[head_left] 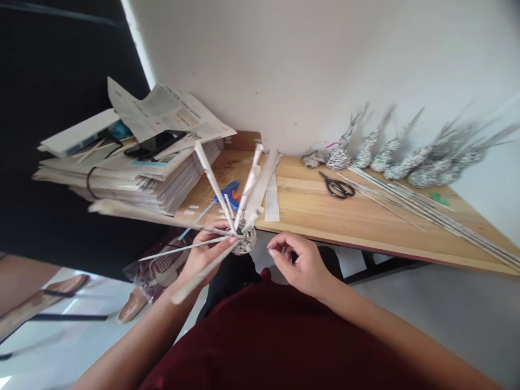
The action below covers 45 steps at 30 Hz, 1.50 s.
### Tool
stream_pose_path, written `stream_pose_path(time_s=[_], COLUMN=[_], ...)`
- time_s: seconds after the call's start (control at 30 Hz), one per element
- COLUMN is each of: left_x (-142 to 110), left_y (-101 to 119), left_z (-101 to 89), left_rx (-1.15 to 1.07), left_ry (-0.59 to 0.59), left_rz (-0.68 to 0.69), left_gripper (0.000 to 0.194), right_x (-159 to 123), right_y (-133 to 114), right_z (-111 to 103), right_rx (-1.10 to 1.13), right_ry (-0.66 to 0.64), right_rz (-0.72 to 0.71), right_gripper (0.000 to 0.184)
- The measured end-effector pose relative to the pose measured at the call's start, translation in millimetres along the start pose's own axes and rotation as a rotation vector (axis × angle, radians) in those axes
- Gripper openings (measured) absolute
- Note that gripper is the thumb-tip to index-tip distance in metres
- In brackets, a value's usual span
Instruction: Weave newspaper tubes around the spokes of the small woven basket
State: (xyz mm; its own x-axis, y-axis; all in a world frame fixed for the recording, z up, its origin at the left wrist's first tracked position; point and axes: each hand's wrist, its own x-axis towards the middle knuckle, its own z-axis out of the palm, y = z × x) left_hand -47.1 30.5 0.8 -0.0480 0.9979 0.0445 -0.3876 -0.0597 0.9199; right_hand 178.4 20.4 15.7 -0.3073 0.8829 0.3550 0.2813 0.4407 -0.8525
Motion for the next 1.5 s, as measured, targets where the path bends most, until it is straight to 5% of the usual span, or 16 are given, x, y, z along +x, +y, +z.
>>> stream_pose_path(time_s=[0.27, 0.5, 0.73, 0.9, 1.03, 1.33, 1.5], left_x=[23.8, 49.5, 97.9, 133.3, 137.8, 114.8, 100.6], left_y=[33.0, 33.2, 28.3, 19.2, 11.4, 10.5, 12.0], left_z=[12.5, 27.8, 62.1, 84.1, 93.6, 69.0, 51.6], left_rx=[-0.069, -0.079, -0.042, -0.033, -0.013, 0.016, 0.031], left_ry=[-0.005, -0.032, -0.244, -0.317, -0.307, -0.229, -0.187], left_rz=[0.047, -0.023, -0.059, -0.06, -0.07, -0.097, -0.091], left_gripper=[0.038, 0.03, 0.025, 0.03, 0.035, 0.038, 0.037], right_x=[-6.0, -0.8, 3.6, 0.7, -3.8, 0.6, 10.5], right_y=[16.9, 39.5, 67.0, 74.5, 84.3, 119.3, 127.5], right_z=[-21.3, -67.5, -116.9, -142.6, -168.3, -263.6, -282.2], right_rx=[0.168, 0.271, 0.284, 0.112, -0.122, -0.787, -1.018], right_ry=[0.03, 0.175, 0.399, 0.374, 0.327, 0.501, 0.198], right_rz=[0.156, 0.251, 0.391, 0.429, 0.423, 0.517, 0.692], right_gripper=[0.008, 0.006, 0.015, 0.015, 0.017, 0.025, 0.028])
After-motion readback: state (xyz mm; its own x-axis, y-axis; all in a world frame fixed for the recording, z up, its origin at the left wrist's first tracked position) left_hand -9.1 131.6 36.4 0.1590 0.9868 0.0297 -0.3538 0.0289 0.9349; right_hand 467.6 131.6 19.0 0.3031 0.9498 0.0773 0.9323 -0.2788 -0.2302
